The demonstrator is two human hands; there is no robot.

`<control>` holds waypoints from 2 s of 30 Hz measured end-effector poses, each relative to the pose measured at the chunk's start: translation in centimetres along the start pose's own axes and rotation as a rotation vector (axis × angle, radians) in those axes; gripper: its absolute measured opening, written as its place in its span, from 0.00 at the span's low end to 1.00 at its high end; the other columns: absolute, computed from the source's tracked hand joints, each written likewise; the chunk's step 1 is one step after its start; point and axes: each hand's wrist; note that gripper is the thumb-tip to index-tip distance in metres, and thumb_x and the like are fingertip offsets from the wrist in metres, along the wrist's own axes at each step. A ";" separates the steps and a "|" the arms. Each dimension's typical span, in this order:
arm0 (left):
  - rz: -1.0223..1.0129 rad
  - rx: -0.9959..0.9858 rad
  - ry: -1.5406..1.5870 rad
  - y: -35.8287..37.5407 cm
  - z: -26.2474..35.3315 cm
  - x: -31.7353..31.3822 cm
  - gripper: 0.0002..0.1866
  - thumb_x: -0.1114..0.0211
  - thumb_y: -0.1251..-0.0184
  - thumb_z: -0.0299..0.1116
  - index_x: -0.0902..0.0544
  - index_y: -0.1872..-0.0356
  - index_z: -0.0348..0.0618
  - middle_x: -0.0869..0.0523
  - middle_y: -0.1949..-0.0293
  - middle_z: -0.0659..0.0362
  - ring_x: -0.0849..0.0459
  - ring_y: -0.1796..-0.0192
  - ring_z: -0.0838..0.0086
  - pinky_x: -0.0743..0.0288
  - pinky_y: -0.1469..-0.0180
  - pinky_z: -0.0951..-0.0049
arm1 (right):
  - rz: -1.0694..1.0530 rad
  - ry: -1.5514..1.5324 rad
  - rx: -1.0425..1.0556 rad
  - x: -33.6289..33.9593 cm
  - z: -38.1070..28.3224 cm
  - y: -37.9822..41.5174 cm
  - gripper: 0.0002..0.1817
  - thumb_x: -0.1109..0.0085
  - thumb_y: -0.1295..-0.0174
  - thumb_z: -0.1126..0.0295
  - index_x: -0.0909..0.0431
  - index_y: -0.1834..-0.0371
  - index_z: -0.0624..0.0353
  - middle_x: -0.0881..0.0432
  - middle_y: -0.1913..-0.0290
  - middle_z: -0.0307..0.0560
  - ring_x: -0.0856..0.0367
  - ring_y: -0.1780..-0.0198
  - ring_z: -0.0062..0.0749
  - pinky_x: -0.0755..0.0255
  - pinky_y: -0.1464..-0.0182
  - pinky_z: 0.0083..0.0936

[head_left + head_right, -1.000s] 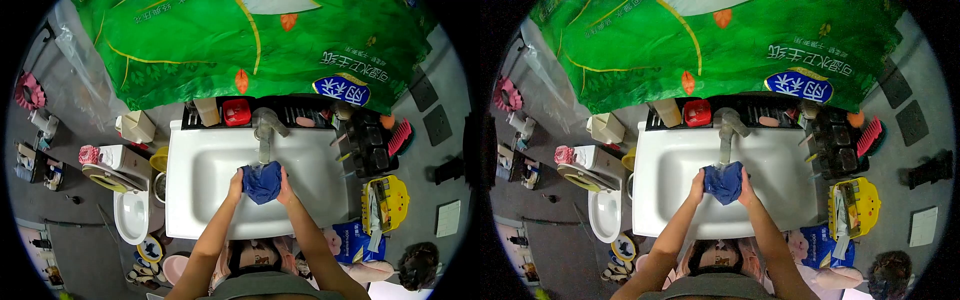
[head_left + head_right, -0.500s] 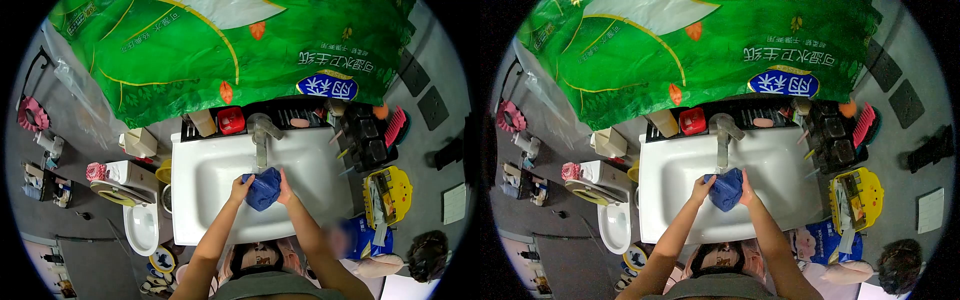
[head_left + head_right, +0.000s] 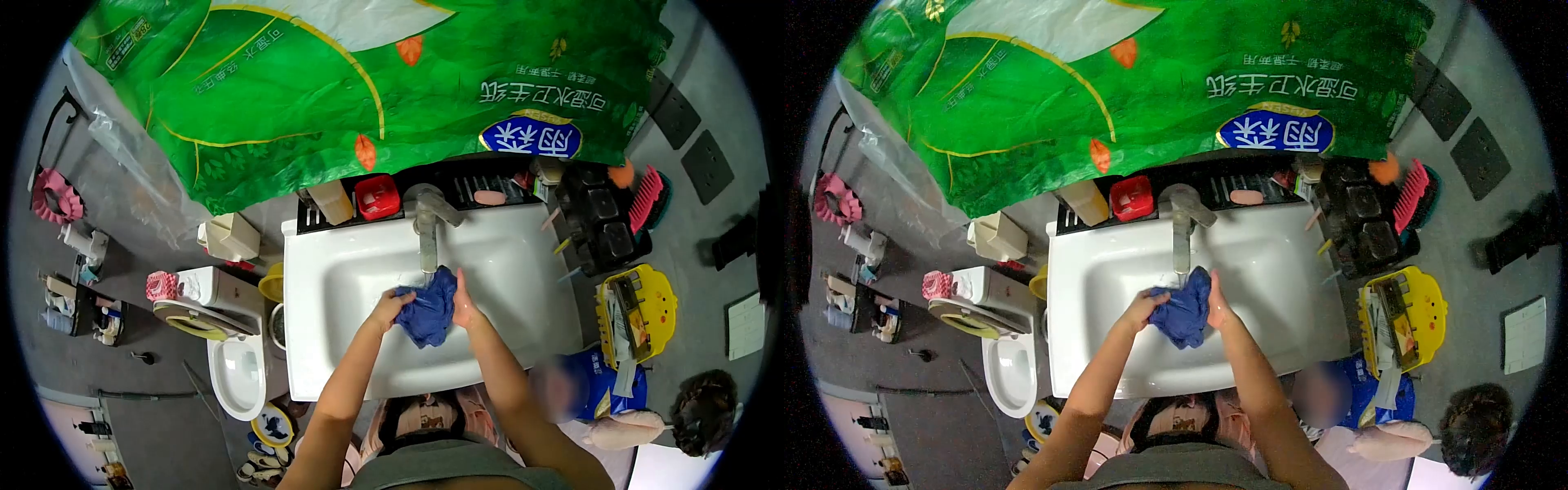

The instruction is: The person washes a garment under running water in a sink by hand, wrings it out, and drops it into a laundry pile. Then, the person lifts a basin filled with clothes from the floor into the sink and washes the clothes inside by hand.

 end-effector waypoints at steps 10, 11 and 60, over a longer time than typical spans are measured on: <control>0.309 -0.411 0.223 -0.3 0.2 2.6 0.06 0.42 0.38 0.33 0.25 0.63 0.46 0.21 0.69 0.65 0.23 0.69 0.80 0.26 0.66 0.78 | 0.086 -0.024 0.287 4.8 -2.2 0.2 0.14 0.47 0.43 0.69 0.29 0.53 0.60 0.24 0.57 0.42 0.25 0.56 0.31 0.31 0.53 0.28; 0.322 -0.418 0.250 -0.1 0.3 2.8 0.06 0.43 0.38 0.32 0.25 0.62 0.46 0.21 0.68 0.64 0.23 0.69 0.80 0.26 0.66 0.77 | 0.129 -0.051 0.315 5.0 -2.4 0.1 0.13 0.46 0.45 0.72 0.28 0.56 0.60 0.24 0.59 0.42 0.24 0.58 0.30 0.31 0.55 0.27; 0.248 -0.282 0.374 -3.5 -3.3 -3.3 0.14 0.47 0.35 0.45 0.29 0.76 0.49 0.26 0.80 0.69 0.31 0.80 0.84 0.35 0.76 0.81 | 0.328 0.822 0.721 2.4 -4.4 2.8 0.13 0.45 0.47 0.80 0.23 0.57 0.62 0.25 0.66 0.36 0.30 0.68 0.16 0.34 0.63 0.14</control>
Point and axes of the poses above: each hand's wrist, its own y-axis away from the middle knuckle, its own x-axis out of the back of the hand, z = x × y
